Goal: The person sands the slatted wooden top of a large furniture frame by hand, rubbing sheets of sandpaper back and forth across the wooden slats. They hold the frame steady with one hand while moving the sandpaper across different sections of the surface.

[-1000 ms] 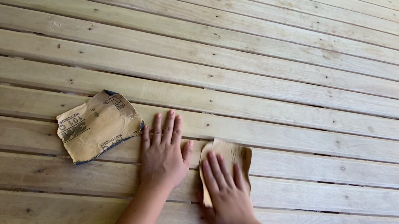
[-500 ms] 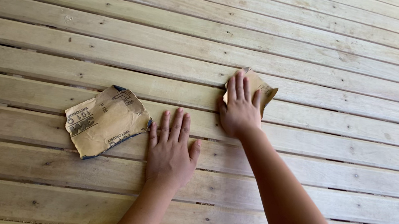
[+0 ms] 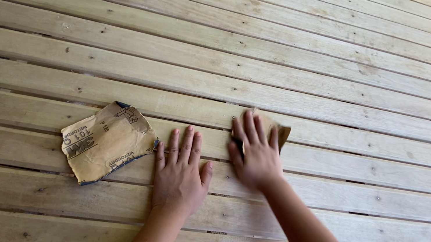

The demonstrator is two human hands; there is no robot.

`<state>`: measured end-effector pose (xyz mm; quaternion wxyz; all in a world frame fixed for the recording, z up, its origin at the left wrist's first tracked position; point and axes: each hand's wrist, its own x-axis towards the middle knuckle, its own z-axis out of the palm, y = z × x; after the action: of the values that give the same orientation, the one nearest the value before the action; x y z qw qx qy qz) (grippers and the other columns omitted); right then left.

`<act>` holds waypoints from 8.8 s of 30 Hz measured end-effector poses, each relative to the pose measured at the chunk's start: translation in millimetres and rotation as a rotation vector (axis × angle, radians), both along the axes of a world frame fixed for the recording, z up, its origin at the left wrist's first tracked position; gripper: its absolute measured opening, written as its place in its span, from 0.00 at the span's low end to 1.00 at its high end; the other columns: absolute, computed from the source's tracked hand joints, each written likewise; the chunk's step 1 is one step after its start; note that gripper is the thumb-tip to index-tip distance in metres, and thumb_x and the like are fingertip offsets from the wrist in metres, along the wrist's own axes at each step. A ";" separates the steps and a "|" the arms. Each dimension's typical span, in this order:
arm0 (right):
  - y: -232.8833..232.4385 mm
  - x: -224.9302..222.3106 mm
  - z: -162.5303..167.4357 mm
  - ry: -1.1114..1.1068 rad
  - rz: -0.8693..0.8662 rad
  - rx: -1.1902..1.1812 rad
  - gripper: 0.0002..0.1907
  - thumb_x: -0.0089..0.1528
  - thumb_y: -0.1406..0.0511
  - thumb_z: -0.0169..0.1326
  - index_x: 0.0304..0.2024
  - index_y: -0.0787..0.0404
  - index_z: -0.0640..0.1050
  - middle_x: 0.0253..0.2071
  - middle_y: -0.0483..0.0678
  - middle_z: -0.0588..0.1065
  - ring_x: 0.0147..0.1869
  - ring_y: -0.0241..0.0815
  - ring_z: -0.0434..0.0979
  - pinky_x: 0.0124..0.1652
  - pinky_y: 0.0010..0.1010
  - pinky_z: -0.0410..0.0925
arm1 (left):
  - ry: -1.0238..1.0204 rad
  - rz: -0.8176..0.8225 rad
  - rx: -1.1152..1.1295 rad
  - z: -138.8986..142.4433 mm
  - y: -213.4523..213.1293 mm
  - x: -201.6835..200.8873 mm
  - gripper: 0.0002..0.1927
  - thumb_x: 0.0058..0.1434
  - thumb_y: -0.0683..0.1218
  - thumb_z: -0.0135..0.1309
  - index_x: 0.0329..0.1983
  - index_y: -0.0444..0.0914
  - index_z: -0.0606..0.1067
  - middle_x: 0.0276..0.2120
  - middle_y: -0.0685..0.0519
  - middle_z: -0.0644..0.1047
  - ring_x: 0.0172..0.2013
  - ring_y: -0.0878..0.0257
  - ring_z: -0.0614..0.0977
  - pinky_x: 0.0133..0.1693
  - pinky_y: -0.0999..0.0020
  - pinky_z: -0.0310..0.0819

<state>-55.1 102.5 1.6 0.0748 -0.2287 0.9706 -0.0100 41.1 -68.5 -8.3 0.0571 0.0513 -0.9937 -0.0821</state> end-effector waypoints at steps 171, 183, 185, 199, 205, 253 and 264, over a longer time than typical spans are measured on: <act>73.7 -48.0 -12.4 0.067 0.305 -0.703 0.10 0.57 0.70 0.61 0.41 0.55 0.84 0.45 0.43 0.80 0.49 0.44 0.80 0.52 0.34 0.73 | -0.253 0.213 -0.135 12.3 2.3 -68.7 0.36 0.68 0.64 0.20 0.78 0.50 0.42 0.77 0.61 0.41 0.74 0.57 0.42 0.70 0.52 0.32; 196.8 -47.1 -17.4 0.209 -0.016 -0.629 0.06 0.55 0.66 0.65 0.36 0.57 0.84 0.40 0.45 0.82 0.45 0.46 0.81 0.46 0.36 0.73 | -0.226 0.212 -0.176 10.5 5.6 -68.2 0.36 0.68 0.64 0.21 0.78 0.49 0.44 0.76 0.59 0.43 0.74 0.56 0.43 0.69 0.51 0.32; 124.1 -43.3 -17.0 0.219 0.115 -0.719 0.09 0.55 0.68 0.64 0.38 0.56 0.84 0.41 0.46 0.81 0.46 0.48 0.80 0.47 0.38 0.72 | -0.215 0.218 -0.161 10.4 5.1 -67.5 0.36 0.68 0.64 0.21 0.78 0.49 0.45 0.77 0.59 0.43 0.74 0.56 0.44 0.70 0.51 0.32; 262.3 -53.4 -9.1 0.085 -0.209 -0.578 0.09 0.60 0.67 0.62 0.43 0.59 0.85 0.45 0.47 0.81 0.45 0.45 0.82 0.46 0.32 0.74 | -0.213 0.210 -0.152 6.4 1.2 -70.2 0.35 0.69 0.63 0.20 0.78 0.50 0.42 0.77 0.60 0.41 0.74 0.57 0.43 0.70 0.52 0.32; 243.2 -53.0 -16.6 0.113 -0.149 -0.650 0.10 0.57 0.68 0.63 0.42 0.57 0.85 0.44 0.45 0.82 0.46 0.43 0.82 0.46 0.32 0.75 | -0.209 0.214 -0.152 7.4 3.7 -70.5 0.36 0.69 0.63 0.21 0.78 0.49 0.44 0.77 0.59 0.43 0.74 0.56 0.43 0.70 0.50 0.33; 180.2 -48.9 -21.1 0.171 -0.009 -0.630 0.17 0.52 0.72 0.64 0.44 0.54 0.85 0.47 0.43 0.82 0.53 0.44 0.80 0.55 0.35 0.72 | -0.136 0.196 -0.144 2.6 2.6 -71.6 0.33 0.68 0.57 0.24 0.77 0.47 0.47 0.77 0.58 0.45 0.74 0.55 0.46 0.70 0.49 0.34; 91.9 -41.5 -26.7 0.234 0.103 -0.681 0.07 0.57 0.64 0.63 0.39 0.52 0.86 0.43 0.42 0.82 0.46 0.44 0.82 0.47 0.37 0.73 | -0.106 0.189 -0.075 0.6 -2.3 -67.4 0.33 0.69 0.57 0.25 0.78 0.48 0.48 0.77 0.60 0.46 0.75 0.56 0.45 0.70 0.51 0.34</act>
<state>-96.6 194.4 -25.0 -0.1167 -0.2886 0.9008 -0.3027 -26.3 -70.8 -7.7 0.0137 0.1470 -0.9884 -0.0363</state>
